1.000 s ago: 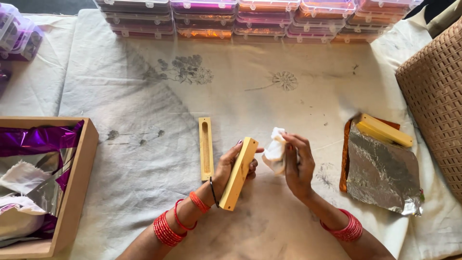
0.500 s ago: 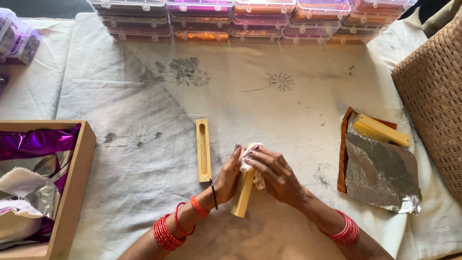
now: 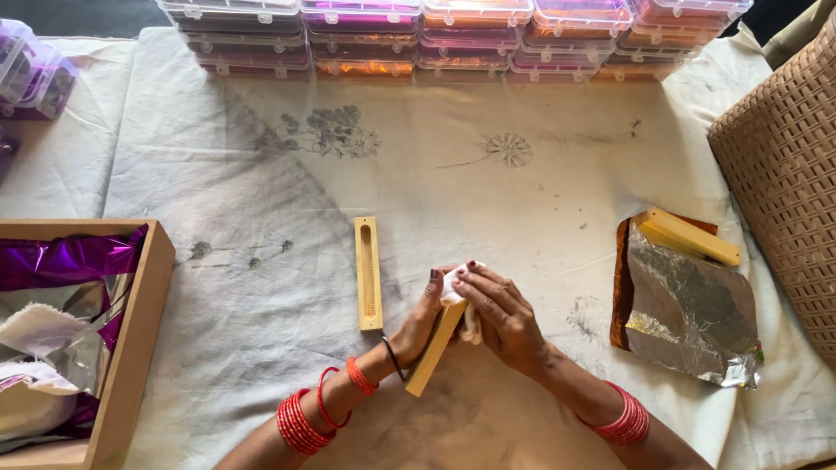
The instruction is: The person wipes a wood block with a cloth, places it on foil, and wraps the block in the foil and adhesive film.
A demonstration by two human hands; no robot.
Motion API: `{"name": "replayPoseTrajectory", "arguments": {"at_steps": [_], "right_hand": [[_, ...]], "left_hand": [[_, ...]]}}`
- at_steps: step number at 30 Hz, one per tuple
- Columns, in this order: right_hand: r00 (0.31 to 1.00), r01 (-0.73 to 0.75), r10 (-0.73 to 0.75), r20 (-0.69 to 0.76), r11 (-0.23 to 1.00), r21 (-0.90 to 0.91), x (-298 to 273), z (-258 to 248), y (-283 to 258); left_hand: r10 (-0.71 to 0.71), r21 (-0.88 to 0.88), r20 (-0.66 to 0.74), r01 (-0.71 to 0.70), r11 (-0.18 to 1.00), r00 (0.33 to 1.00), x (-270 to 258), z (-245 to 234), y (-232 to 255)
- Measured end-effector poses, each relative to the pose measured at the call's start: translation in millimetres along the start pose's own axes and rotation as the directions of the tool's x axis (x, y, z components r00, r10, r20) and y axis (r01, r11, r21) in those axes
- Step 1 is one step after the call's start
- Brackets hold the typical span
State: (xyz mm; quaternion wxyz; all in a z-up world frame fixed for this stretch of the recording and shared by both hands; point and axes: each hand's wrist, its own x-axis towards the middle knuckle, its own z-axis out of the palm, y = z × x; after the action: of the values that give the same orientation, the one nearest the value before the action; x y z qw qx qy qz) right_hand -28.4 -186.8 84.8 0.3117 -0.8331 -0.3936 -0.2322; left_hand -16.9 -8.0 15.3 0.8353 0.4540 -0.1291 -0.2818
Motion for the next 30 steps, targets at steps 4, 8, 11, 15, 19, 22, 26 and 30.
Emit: {"name": "replayPoseTrajectory", "arguments": {"at_steps": [4,8,11,15,19,22,26,30], "right_hand": [[1.0,0.009,-0.007,0.031,0.997,-0.082,-32.2,32.2,0.9],[0.947,0.294,-0.285,0.146,0.955,-0.04,-28.3,33.1,-12.0],[0.946,0.303,-0.289,0.149,0.949,-0.082,-30.8,32.8,6.5],[1.0,-0.02,0.022,0.013,0.989,-0.146,-7.8,9.5,12.2],[0.999,0.037,-0.035,0.012,0.986,-0.161,-38.6,37.1,12.4],[0.962,0.255,-0.241,0.13,0.961,-0.109,-33.8,37.1,-7.5],[0.909,0.361,-0.339,0.243,0.931,-0.053,-37.0,36.2,6.4],[0.99,0.135,-0.129,0.052,0.983,-0.125,-20.4,22.1,23.4]], "left_hand": [[-0.027,-0.022,-0.098,0.025,0.999,0.995,1.8,-5.4,21.0],[0.047,-0.072,-0.161,-0.059,0.996,0.986,7.7,-21.7,18.7],[-0.01,-0.079,-0.118,0.001,0.997,0.993,2.1,-0.6,36.5],[-0.014,-0.01,-0.011,0.013,1.0,1.0,-0.9,0.3,23.7],[-0.056,-0.025,-0.127,0.053,0.998,0.99,2.7,-1.8,33.7],[0.001,-0.015,-0.216,-0.004,1.0,0.976,7.5,-17.0,22.0],[0.026,-0.135,-0.134,-0.044,0.99,0.991,8.8,-16.4,18.0],[-0.037,-0.063,-0.065,0.033,0.997,0.997,-0.6,9.0,38.9]]}}
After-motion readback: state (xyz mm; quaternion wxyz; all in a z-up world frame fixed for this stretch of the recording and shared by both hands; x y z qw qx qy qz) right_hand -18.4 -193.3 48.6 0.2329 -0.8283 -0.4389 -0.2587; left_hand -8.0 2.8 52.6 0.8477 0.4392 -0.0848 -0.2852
